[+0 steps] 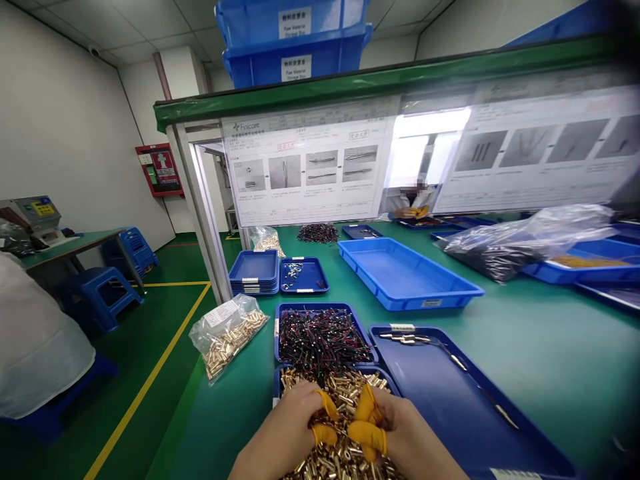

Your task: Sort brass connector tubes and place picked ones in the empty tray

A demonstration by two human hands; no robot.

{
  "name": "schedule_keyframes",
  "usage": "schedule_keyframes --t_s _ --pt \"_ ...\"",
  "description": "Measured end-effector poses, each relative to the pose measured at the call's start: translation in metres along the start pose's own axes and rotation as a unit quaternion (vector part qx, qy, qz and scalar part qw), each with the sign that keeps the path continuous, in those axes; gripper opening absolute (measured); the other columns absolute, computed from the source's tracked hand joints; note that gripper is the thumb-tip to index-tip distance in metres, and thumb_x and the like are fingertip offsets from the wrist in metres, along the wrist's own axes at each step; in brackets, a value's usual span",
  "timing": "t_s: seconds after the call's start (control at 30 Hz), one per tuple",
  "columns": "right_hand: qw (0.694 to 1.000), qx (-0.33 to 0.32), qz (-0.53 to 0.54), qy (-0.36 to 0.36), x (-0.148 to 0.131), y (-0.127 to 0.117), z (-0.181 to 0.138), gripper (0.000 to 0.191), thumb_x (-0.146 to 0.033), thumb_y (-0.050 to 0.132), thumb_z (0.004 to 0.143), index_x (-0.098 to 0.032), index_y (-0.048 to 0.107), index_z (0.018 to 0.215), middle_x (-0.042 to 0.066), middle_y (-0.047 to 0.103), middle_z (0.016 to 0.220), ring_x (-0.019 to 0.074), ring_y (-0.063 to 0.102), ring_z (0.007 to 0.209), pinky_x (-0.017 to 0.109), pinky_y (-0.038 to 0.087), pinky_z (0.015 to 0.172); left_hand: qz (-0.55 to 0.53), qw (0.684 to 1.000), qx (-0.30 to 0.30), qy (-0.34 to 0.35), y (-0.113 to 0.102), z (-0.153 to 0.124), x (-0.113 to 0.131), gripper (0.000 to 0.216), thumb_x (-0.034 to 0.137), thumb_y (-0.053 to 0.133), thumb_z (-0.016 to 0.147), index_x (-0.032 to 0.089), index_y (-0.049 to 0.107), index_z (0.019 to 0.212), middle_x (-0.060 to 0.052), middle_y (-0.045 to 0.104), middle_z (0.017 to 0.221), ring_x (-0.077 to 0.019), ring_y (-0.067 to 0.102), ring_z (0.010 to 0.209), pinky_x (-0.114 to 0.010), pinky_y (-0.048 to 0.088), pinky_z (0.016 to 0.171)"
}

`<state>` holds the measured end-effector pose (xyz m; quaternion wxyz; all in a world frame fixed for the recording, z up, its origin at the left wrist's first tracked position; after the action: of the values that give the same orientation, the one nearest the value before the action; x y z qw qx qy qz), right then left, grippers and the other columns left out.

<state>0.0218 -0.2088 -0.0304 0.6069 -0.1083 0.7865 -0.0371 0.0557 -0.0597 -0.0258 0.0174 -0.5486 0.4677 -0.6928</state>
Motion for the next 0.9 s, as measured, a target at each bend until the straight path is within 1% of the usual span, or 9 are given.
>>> schedule_keyframes --t_s 0.1,0.2,0.27,0.33,0.43,0.53,0.63,0.73,0.9 --pt "1.0 -0.005 0.001 -0.013 -0.006 -0.002 -0.003 0.038 -0.039 0.068 0.059 -0.013 0.04 0.058 -0.006 0.043 0.052 -0.0004 0.041 0.044 0.01 0.035 0.043 0.009 1.0 -0.016 0.002 0.006 0.002 -0.001 0.021 -0.005 0.036 0.061 0.016 0.033 0.06 -0.002 0.047 0.081 -0.0143 0.039 0.074 -0.025 0.022 0.06" --pt "0.999 -0.015 -0.013 -0.038 -0.012 -0.002 -0.007 0.031 -0.04 0.057 0.069 -0.013 0.042 0.062 -0.006 0.043 0.053 0.0006 0.043 0.046 0.011 0.035 0.044 0.005 1.0 0.001 0.023 0.012 0.006 -0.003 0.02 -0.002 0.036 0.067 0.015 0.031 0.058 -0.002 0.046 0.076 -0.0139 0.039 0.072 -0.026 0.021 0.059" --pt "0.997 0.0 -0.056 -0.055 -0.015 -0.003 -0.009 0.02 -0.029 0.05 0.073 -0.012 0.045 0.063 -0.005 0.044 0.055 0.0005 0.041 0.049 0.01 0.033 0.047 -0.016 0.999 0.03 0.013 0.015 0.008 -0.004 0.018 0.0 0.037 0.069 0.015 0.033 0.059 -0.002 0.046 0.076 -0.0136 0.039 0.071 -0.026 0.021 0.059" --pt "0.992 0.017 -0.112 -0.063 -0.015 -0.004 -0.01 0.013 -0.018 0.044 0.073 -0.011 0.047 0.063 -0.003 0.047 0.058 0.0007 0.04 0.054 0.01 0.03 0.05 -0.075 0.994 0.07 -0.028 0.017 0.01 -0.004 0.014 0.004 0.039 0.07 0.016 0.038 0.062 -0.002 0.047 0.077 -0.0133 0.04 0.07 -0.025 0.023 0.058" --pt "0.984 0.027 -0.161 -0.07 -0.014 -0.004 -0.009 0.016 -0.02 0.043 0.075 -0.011 0.049 0.064 -0.001 0.052 0.063 0.002 0.04 0.058 0.012 0.028 0.054 -0.214 0.966 0.123 -0.081 0.019 0.01 -0.004 0.002 0.015 0.047 0.072 0.015 0.045 0.073 -0.002 0.047 0.074 -0.0132 0.042 0.07 -0.023 0.029 0.061" --pt "0.982 0.043 -0.168 -0.076 -0.013 -0.005 -0.008 0.019 -0.026 0.043 0.076 -0.011 0.049 0.066 0.0 0.053 0.067 0.0033 0.04 0.062 0.012 0.026 0.056 -0.309 0.934 0.153 -0.094 0.02 0.01 -0.004 0.021 0.032 0.056 0.071 0.015 0.044 0.075 0.001 0.044 0.068 -0.0117 0.041 0.066 -0.023 0.031 0.061" --pt "0.981 0.048 -0.174 -0.074 -0.01 -0.006 -0.008 0.013 -0.021 0.043 0.075 -0.012 0.049 0.069 0.001 0.055 0.07 0.0046 0.042 0.064 0.013 0.027 0.057 -0.386 0.906 0.158 -0.077 0.019 0.012 -0.005 0.03 0.04 0.058 0.071 0.015 0.043 0.077 0.003 0.043 0.065 -0.0099 0.043 0.061 -0.022 0.034 0.06" --pt "0.979 0.053 -0.178 -0.086 -0.008 -0.007 -0.008 0.013 -0.02 0.041 0.076 -0.013 0.051 0.071 0.002 0.058 0.071 0.0059 0.045 0.064 0.014 0.028 0.057 -0.424 0.89 0.162 -0.052 0.02 0.013 -0.006 0.031 0.04 0.061 0.07 0.015 0.044 0.078 0.003 0.046 0.065 -0.0097 0.048 0.061 -0.023 0.037 0.062" --pt "0.977 0.079 -0.156 -0.119 -0.007 -0.008 -0.007 0.018 -0.026 0.044 0.077 -0.014 0.054 0.067 0.002 0.059 0.068 0.006 0.046 0.061 0.014 0.03 0.054 -0.42 0.892 0.162 -0.046 0.02 0.013 -0.004 0.027 0.035 0.061 0.07 0.015 0.045 0.078 0.003 0.048 0.066 -0.0095 0.049 0.061 -0.023 0.039 0.063"
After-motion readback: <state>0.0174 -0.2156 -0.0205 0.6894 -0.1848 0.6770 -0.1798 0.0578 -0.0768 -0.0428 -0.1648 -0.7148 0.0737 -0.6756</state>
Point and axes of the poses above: each hand's wrist, its own z-axis towards the middle knuckle, its own y-axis out of the palm, x = y × z, the point moved 3 cm from there along z, towards the middle knuckle
